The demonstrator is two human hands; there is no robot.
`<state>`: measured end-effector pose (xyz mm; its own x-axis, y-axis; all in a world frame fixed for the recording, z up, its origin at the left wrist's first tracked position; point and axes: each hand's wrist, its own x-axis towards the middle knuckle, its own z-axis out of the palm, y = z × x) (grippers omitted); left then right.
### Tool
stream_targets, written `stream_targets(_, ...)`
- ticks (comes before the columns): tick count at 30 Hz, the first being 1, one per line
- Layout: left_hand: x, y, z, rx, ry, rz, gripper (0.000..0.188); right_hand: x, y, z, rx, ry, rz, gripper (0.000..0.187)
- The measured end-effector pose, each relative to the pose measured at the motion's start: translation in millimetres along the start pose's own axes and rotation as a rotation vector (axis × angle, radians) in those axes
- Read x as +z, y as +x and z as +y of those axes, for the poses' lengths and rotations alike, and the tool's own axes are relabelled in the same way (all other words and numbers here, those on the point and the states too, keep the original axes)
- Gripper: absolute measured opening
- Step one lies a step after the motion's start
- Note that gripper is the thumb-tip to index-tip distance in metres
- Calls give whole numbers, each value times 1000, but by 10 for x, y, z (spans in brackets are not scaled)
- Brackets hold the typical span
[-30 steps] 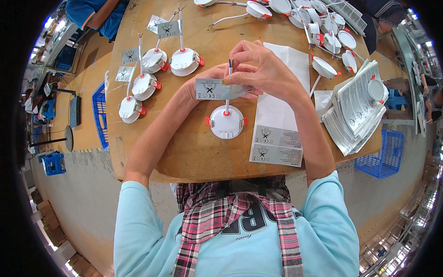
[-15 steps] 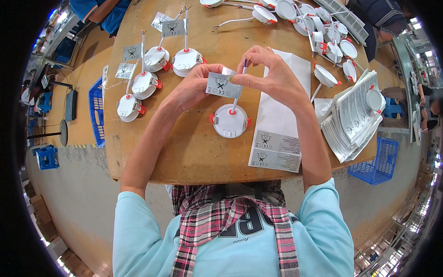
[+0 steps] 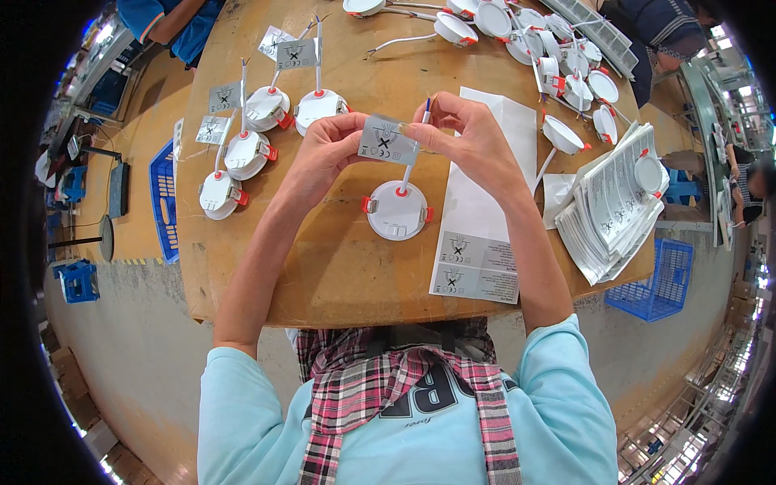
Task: Apply adhesive labels to wires of small circular light components.
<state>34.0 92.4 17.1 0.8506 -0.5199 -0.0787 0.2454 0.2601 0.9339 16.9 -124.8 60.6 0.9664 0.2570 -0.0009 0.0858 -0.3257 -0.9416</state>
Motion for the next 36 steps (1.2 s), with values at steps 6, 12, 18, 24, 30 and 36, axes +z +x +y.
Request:
stream_targets(6, -11, -7, -19, 1, -40, 0, 25, 20, -5, 11, 20, 70, 24, 19)
stream_targets(12, -10, -24, 53, -7, -20, -23, 28, 27, 8, 31, 6, 71, 29, 18)
stream_targets(18, -18, -31, 131, -13, 31, -45, 31, 22, 9, 26, 2, 68, 34, 17)
stream_targets(24, -14, -42, 145, 1, 49, -30, 30, 30, 16, 20, 12, 73, 34, 17)
stream_targets(30, 7, -55, 173, 35, 98, 32, 29, 26, 12, 35, 8, 84, 45, 17)
stream_targets(36, 21, -59, 159, 43, 14, 74, 27, 30, 13, 54, -2, 80, 47, 18)
